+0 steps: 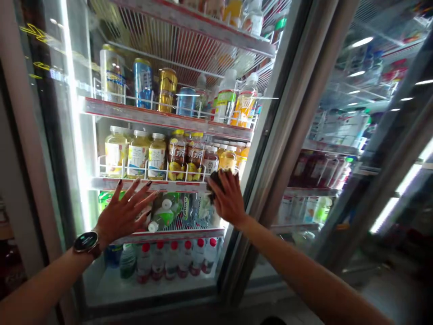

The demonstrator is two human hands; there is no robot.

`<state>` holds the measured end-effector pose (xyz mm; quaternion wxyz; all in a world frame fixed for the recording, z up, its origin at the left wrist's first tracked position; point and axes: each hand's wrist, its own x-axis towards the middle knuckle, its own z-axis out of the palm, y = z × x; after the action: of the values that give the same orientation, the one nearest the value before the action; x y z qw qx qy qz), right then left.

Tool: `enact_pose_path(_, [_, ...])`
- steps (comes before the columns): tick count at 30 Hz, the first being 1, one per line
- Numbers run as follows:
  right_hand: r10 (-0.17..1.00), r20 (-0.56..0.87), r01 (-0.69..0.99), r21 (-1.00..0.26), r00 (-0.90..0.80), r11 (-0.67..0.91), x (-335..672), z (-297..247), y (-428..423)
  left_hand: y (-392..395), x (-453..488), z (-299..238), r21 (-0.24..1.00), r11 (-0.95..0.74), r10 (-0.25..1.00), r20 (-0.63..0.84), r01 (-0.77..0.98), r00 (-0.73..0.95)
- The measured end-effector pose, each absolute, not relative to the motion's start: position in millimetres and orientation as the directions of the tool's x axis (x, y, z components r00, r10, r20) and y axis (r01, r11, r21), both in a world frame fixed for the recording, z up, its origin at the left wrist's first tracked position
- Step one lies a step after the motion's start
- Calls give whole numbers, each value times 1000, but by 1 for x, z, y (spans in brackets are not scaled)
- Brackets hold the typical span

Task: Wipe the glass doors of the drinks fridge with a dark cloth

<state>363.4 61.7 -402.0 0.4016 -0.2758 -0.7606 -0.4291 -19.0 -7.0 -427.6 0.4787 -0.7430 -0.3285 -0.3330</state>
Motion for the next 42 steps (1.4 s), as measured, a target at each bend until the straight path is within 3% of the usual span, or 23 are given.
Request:
enact_pose_path(3, [93,616,550,614,-783,566,371,-474,56,-8,-20,-428,-485,-321,188,809,813,557])
enact_pose_path(6, [49,429,361,685,-902,633,381,-457,55,-9,-20,-428,-483,-320,204,805,815,558])
enact_pose_path(8, [69,489,427,675,-870,602,378,-404,56,-9,-19,-429,-486,-314,195,808,816,556])
enact_pose_path(11, [103,770,703,508,-629,498,351,-324,58,-8,-19,-431,-484,-300,195,813,822,549])
enact_pose_path(13, [82,899,807,343,-431,480,326,-312,57,-7,-19,-432,-487,-300,189,812,820,552])
enact_pose_path(15, [66,920,809,302,-385,504,304,-343,53,-7,-20,-433,-495,-305,185,807,814,560])
enact_pose_path(17, [58,841,728,430,-539,534,293,-405,49,-6,-20,-433,-497,-302,176,810,814,560])
enact_pose_path(20, [14,551,458,678,-834,575,301,-491,43,-7,-20,-432,-499,-300,160,814,813,559])
enact_pose_path(22, [-65,378,268,757,-923,596,314,-505,43,-8,-20,-431,-506,-303,164,807,808,567])
enact_pose_path(24, [-119,336,204,779,-934,593,324,-476,46,-8,-20,-431,-511,-303,168,802,805,572])
enact_pose_path(26, [-77,462,337,741,-883,580,325,-420,50,-8,-20,-431,-511,-298,171,802,806,572])
enact_pose_path(29, [62,792,695,492,-607,525,308,-355,52,-7,-20,-432,-506,-294,181,803,811,567])
enact_pose_path(31, [72,892,792,357,-447,495,291,-358,50,-6,-21,-434,-505,-292,184,804,812,566])
enact_pose_path(32, [64,889,789,368,-454,491,283,-376,49,-6,-21,-434,-505,-292,183,804,812,566])
enact_pose_path(34, [11,777,673,537,-629,508,270,-433,47,-5,-22,-435,-505,-291,185,804,813,566])
enact_pose_path(36, [-92,542,423,740,-835,523,264,-493,46,-6,-22,-435,-503,-292,189,804,814,564])
enact_pose_path(38, [-184,322,191,840,-929,508,263,-525,46,-6,-22,-434,-503,-299,192,801,811,567])
enact_pose_path(40, [-218,224,94,870,-950,485,266,-511,46,-8,-22,-433,-508,-307,182,799,805,573])
enact_pose_path(42, [-187,268,149,864,-945,481,270,-455,48,-8,-21,-433,-511,-306,172,801,804,574])
